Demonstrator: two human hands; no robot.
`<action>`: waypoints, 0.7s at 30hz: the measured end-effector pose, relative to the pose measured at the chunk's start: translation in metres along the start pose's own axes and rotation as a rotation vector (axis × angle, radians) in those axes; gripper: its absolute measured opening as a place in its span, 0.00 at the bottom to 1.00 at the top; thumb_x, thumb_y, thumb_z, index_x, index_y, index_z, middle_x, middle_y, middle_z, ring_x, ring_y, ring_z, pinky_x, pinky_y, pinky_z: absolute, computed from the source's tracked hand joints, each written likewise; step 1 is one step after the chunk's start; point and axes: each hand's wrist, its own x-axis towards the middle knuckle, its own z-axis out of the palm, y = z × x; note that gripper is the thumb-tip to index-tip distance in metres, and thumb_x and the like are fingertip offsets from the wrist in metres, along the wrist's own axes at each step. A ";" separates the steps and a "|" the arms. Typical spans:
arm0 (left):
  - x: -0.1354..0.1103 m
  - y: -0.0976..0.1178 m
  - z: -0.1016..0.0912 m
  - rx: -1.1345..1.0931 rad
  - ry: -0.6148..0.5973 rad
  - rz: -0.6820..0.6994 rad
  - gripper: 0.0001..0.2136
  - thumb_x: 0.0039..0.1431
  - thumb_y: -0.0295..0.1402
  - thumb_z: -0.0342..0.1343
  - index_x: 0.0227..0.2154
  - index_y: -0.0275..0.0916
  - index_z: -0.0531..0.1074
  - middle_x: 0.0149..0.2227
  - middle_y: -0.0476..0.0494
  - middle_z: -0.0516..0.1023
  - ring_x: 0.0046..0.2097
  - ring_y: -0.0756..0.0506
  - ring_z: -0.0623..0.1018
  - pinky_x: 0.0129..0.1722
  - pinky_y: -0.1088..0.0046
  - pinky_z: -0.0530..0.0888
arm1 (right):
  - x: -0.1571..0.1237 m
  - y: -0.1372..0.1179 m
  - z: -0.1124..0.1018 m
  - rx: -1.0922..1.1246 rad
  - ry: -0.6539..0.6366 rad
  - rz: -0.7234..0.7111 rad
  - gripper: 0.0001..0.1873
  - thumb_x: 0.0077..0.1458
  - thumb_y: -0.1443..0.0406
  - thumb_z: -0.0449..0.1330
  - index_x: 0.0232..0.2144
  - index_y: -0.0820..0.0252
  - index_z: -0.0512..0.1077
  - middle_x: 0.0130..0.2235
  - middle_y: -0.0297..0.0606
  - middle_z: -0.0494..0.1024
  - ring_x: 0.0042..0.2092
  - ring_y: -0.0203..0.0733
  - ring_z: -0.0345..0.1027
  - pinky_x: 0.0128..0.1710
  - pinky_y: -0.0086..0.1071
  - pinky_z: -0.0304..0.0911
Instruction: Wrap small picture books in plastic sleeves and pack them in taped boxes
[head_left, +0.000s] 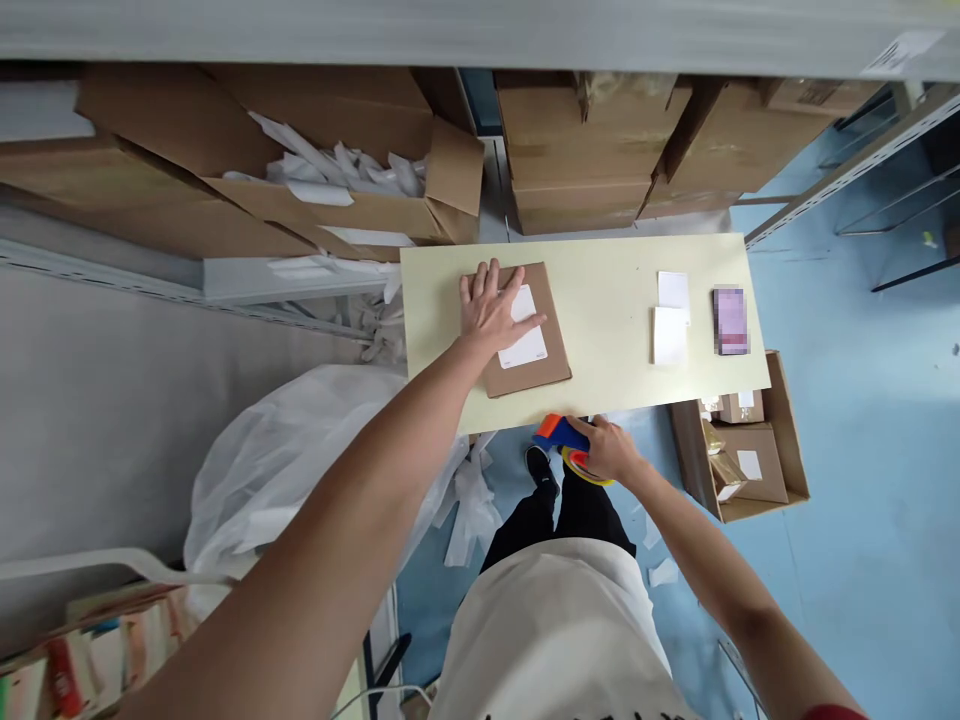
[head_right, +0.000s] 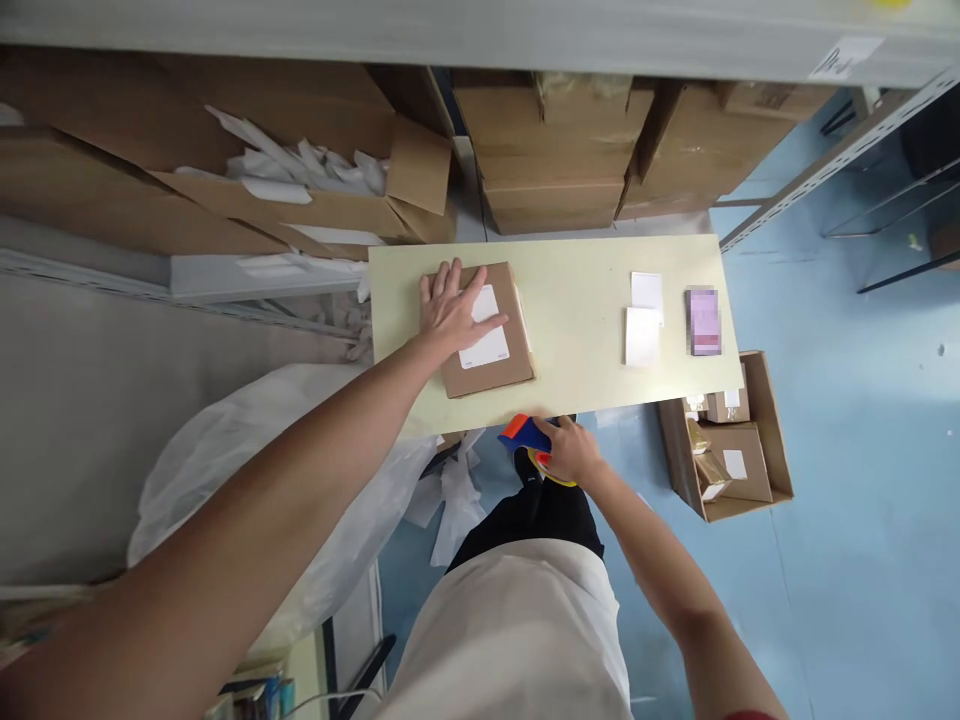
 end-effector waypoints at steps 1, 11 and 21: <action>-0.003 -0.002 -0.001 -0.053 0.000 0.007 0.42 0.55 0.55 0.50 0.68 0.43 0.44 0.72 0.35 0.40 0.71 0.31 0.39 0.65 0.44 0.40 | -0.009 0.004 -0.002 0.040 0.043 0.016 0.38 0.51 0.62 0.61 0.64 0.49 0.58 0.46 0.47 0.74 0.42 0.52 0.74 0.41 0.40 0.67; -0.176 0.045 -0.003 -0.855 0.428 -0.167 0.29 0.56 0.52 0.53 0.55 0.39 0.65 0.57 0.31 0.69 0.60 0.38 0.69 0.59 0.56 0.66 | -0.073 0.003 -0.018 0.631 0.606 -0.101 0.38 0.47 0.64 0.56 0.62 0.58 0.57 0.50 0.46 0.73 0.48 0.51 0.70 0.49 0.47 0.67; -0.256 0.108 -0.031 -1.584 0.102 -0.105 0.25 0.44 0.41 0.68 0.47 0.42 0.72 0.50 0.39 0.76 0.46 0.41 0.80 0.43 0.69 0.78 | -0.102 -0.077 0.008 0.336 1.032 -0.229 0.14 0.56 0.63 0.54 0.46 0.52 0.67 0.44 0.45 0.78 0.48 0.53 0.73 0.56 0.59 0.57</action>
